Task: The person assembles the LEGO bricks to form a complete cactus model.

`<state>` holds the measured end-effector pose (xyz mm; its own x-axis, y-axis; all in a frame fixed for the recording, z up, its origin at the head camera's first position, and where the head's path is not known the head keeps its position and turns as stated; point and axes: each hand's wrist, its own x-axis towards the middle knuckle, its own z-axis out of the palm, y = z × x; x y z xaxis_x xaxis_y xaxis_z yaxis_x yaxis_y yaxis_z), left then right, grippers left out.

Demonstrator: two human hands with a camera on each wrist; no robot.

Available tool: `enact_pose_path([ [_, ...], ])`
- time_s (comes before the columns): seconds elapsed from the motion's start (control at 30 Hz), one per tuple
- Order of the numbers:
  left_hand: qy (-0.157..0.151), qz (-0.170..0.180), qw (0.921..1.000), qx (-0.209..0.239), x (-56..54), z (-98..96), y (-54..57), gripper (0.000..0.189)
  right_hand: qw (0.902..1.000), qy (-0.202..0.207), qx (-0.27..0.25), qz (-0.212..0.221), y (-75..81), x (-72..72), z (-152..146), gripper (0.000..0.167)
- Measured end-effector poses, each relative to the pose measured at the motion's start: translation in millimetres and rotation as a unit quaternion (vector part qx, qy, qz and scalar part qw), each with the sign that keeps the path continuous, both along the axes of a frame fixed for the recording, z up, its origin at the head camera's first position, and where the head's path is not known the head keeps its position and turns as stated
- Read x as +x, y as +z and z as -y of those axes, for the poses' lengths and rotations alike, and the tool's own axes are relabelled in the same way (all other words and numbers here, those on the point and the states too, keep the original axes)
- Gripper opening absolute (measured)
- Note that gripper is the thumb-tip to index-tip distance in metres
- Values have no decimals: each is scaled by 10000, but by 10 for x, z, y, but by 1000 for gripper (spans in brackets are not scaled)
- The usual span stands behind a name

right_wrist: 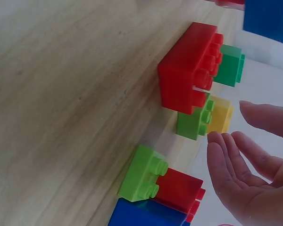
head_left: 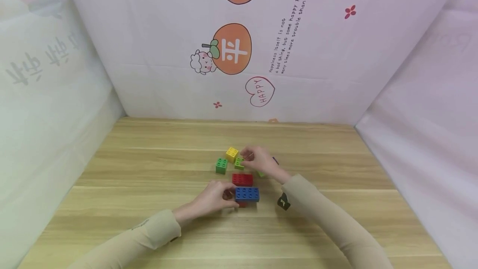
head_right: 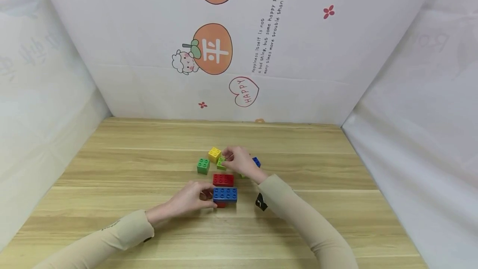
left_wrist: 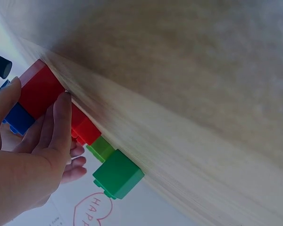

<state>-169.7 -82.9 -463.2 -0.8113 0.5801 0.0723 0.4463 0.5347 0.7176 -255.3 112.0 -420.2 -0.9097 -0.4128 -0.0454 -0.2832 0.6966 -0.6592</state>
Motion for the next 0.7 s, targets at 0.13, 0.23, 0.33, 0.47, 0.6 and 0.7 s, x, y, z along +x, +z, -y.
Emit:
enact_pose_path([
  [0.13, 10, -25, 10000, -30, 0, -3, -3, 28, 9999, -10, 61, -151, -31, -6, 6, 28],
  [0.23, 60, 30, 9999, -82, -1, -3, 0, 29, 9998, -99, 143, -102, -59, -24, 20, 29],
  [0.33, 77, 82, 9999, -93, 1, -1, 8, 30, 9995, -225, 236, 35, -96, -59, 40, 30],
  [0.47, 73, 119, 9999, -86, 1, -2, 6, 30, 9986, -276, 453, 11, -138, -97, 60, 31],
  [0.6, 73, 77, 9999, -92, -4, -2, -3, 30, 9977, -258, 624, -9, -137, -102, 76, 33],
  [0.7, 69, 57, 9999, -75, -3, -1, -10, 30, 9974, -214, 688, -50, -147, -104, 84, 34],
])
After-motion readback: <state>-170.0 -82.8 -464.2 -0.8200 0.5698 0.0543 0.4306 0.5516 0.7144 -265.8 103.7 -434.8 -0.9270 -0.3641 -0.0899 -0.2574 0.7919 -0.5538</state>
